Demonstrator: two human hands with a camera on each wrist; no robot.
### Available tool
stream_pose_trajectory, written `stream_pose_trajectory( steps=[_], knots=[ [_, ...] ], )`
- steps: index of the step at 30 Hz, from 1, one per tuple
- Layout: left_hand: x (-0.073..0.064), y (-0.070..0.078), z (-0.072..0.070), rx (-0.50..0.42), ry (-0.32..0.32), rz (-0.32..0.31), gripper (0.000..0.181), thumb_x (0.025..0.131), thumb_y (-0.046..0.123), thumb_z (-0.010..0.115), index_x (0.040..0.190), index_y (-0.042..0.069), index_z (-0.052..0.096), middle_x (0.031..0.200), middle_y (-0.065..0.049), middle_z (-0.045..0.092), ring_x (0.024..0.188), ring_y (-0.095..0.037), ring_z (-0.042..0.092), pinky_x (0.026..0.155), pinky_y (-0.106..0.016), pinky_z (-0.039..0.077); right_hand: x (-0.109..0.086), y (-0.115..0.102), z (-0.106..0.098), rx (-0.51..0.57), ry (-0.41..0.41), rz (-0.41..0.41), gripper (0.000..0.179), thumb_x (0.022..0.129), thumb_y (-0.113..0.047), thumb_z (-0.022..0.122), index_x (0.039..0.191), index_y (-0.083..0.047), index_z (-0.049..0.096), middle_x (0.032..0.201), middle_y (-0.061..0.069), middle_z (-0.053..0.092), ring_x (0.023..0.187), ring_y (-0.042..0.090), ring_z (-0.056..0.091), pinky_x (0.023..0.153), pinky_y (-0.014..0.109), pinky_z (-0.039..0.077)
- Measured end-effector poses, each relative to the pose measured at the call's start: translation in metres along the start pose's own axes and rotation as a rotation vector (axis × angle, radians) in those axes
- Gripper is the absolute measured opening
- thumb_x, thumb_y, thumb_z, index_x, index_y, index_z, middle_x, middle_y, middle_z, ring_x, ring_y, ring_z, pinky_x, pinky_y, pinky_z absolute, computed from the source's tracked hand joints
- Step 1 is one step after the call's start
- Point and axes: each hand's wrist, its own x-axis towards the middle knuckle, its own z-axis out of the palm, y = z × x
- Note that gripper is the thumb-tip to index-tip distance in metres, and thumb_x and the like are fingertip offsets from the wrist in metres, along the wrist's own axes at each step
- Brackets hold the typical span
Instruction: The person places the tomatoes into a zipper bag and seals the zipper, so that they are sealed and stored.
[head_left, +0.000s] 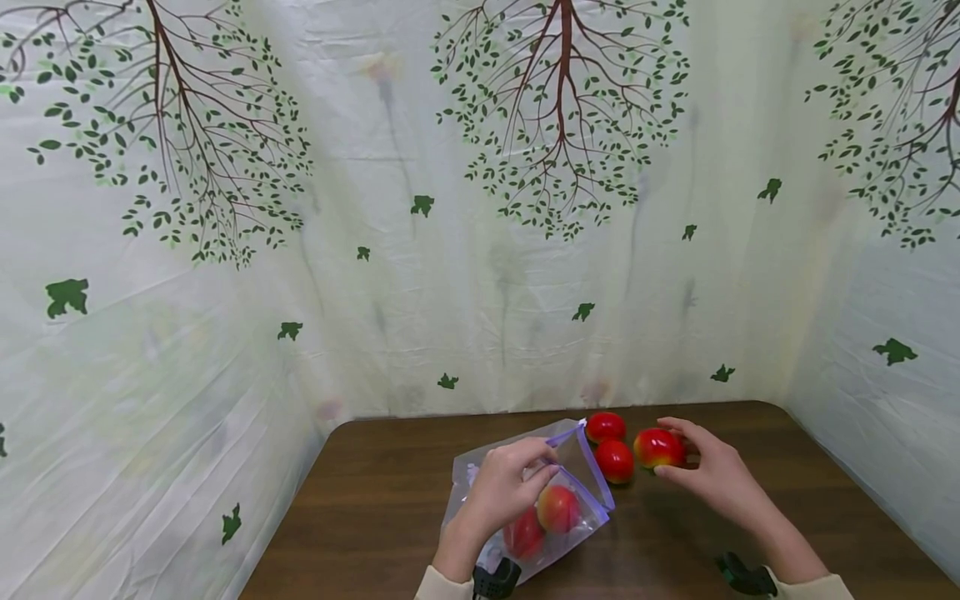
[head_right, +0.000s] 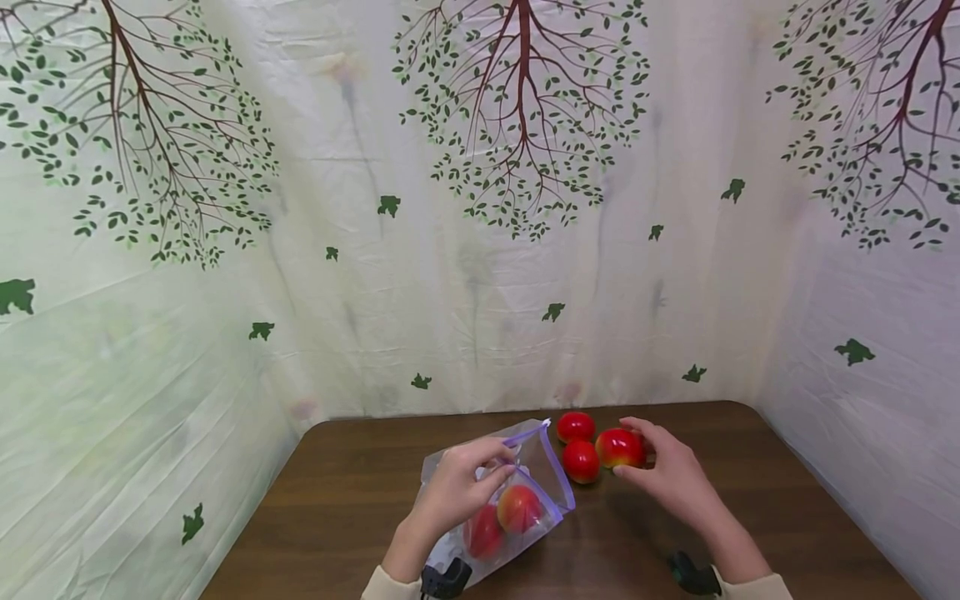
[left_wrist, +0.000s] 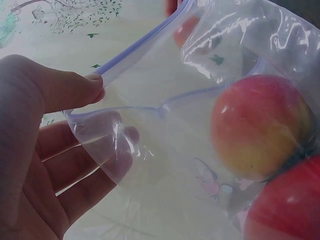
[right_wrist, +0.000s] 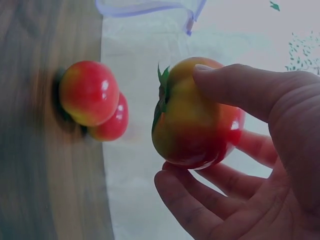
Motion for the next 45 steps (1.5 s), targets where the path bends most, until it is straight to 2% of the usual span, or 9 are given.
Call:
stream_pose_trajectory(
  steps=[14,22,29,38,45],
  knots=[
    [0.000,-0.001,-0.001,0.000,0.007,0.001,0.006,0.094,0.014,0.073,0.097,0.018,0.069,0.093,0.014,0.066,0.084,0.004,0.059,0.076,-0.014,0.051,0.006,-0.017,0.010,0.066,-0.020,-0.007,0.064,0.081,-0.039,0.085,0.135,-0.020,0.056,0.124,0.009,0.065,0.102,0.028,0.065,0.075,0.033,0.058],
    [-0.001,-0.002,0.000,0.007,0.012,-0.004,0.006,0.094,0.014,0.072,0.096,0.019,0.069,0.092,0.014,0.066,0.083,0.003,0.059,0.076,-0.015,0.051,0.009,-0.031,0.012,0.097,-0.048,-0.038,0.064,0.083,-0.039,0.083,0.137,-0.016,0.056,0.126,0.011,0.064,0.105,0.030,0.064,0.077,0.036,0.058],
    [0.000,-0.003,-0.001,0.006,0.019,0.006,0.007,0.093,0.013,0.074,0.097,0.017,0.070,0.092,0.013,0.067,0.083,0.002,0.060,0.076,-0.016,0.052,0.012,-0.041,0.016,0.138,-0.080,-0.025,0.064,0.083,-0.038,0.083,0.137,-0.018,0.057,0.129,0.014,0.062,0.109,0.034,0.064,0.080,0.043,0.058],
    [0.000,-0.003,-0.001,0.002,0.010,0.005,0.007,0.093,0.013,0.073,0.098,0.018,0.070,0.094,0.014,0.067,0.084,0.004,0.060,0.076,-0.014,0.051,0.012,-0.046,0.025,0.174,-0.139,-0.037,0.060,0.082,-0.036,0.084,0.134,-0.019,0.059,0.126,0.010,0.064,0.105,0.029,0.065,0.074,0.029,0.058],
    [0.000,-0.003,-0.002,-0.001,0.015,-0.006,0.007,0.094,0.015,0.073,0.098,0.018,0.070,0.092,0.014,0.067,0.084,0.003,0.061,0.076,-0.014,0.051,0.013,-0.049,0.032,0.178,-0.180,-0.012,0.062,0.081,-0.037,0.084,0.134,-0.018,0.060,0.123,0.009,0.064,0.103,0.028,0.064,0.074,0.031,0.058]
  ],
)
